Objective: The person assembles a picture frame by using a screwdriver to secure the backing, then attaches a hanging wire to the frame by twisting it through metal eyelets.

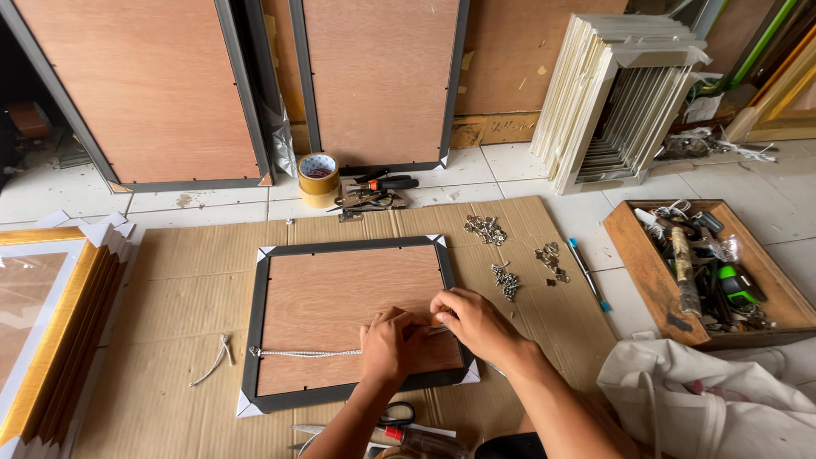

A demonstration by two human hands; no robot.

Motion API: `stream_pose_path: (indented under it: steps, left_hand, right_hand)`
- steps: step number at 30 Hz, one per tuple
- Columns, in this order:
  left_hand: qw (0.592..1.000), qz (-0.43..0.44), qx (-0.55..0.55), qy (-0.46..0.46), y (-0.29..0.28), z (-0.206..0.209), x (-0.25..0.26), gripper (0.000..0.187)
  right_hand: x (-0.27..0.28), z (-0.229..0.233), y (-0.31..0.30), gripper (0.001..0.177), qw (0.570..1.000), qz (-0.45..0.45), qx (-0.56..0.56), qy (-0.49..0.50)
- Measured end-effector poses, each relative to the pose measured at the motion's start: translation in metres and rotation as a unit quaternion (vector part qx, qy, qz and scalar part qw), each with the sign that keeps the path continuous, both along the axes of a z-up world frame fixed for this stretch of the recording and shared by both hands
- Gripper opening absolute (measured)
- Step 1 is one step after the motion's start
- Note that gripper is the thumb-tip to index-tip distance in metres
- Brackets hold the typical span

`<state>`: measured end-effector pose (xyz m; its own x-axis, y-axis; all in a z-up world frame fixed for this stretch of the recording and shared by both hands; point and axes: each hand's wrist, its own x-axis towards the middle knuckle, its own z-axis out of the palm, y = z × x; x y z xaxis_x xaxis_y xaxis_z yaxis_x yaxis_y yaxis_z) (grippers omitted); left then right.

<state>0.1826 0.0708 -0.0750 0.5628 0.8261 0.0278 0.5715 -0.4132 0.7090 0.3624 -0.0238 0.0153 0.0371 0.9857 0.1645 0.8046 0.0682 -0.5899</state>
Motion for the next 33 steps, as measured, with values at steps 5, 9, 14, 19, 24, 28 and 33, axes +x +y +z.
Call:
stream_pose_path:
  steps: [5,9,14,19,24,28,33]
  left_hand:
    - [0.999,0.005,0.002,-0.054,0.004,-0.016,-0.002,0.008]
    - [0.999,0.007,0.009,-0.05,0.003,-0.015,0.0,0.015]
    - [0.998,-0.007,-0.006,-0.055,0.003,-0.011,-0.002,0.015]
    - [0.999,-0.005,-0.031,-0.03,0.005,-0.005,-0.002,0.017]
    - [0.998,-0.009,-0.057,-0.024,0.005,-0.002,-0.003,0.017]
    - [0.998,-0.01,-0.062,-0.005,0.009,-0.012,0.001,0.018]
    - [0.998,0.0,-0.068,0.007,0.01,-0.013,0.006,0.028]
  right_hand:
    - [-0.002,-0.009,0.008,0.057,0.994,-0.017,-0.062,-0.09]
    - [-0.008,0.001,0.007,0.07,0.985,0.001,-0.113,-0.134]
    - [-0.008,-0.008,0.011,0.073,0.981,0.024,-0.098,-0.167]
    - [-0.008,-0.015,0.014,0.076,0.979,0.021,-0.073,-0.191]
    - [-0.01,-0.012,0.012,0.076,0.986,-0.027,-0.084,-0.142]
    - [-0.006,-0.032,0.016,0.08,0.993,-0.014,-0.029,-0.114]
    - [-0.014,-0.042,0.021,0.079,0.999,-0.011,0.009,-0.051]
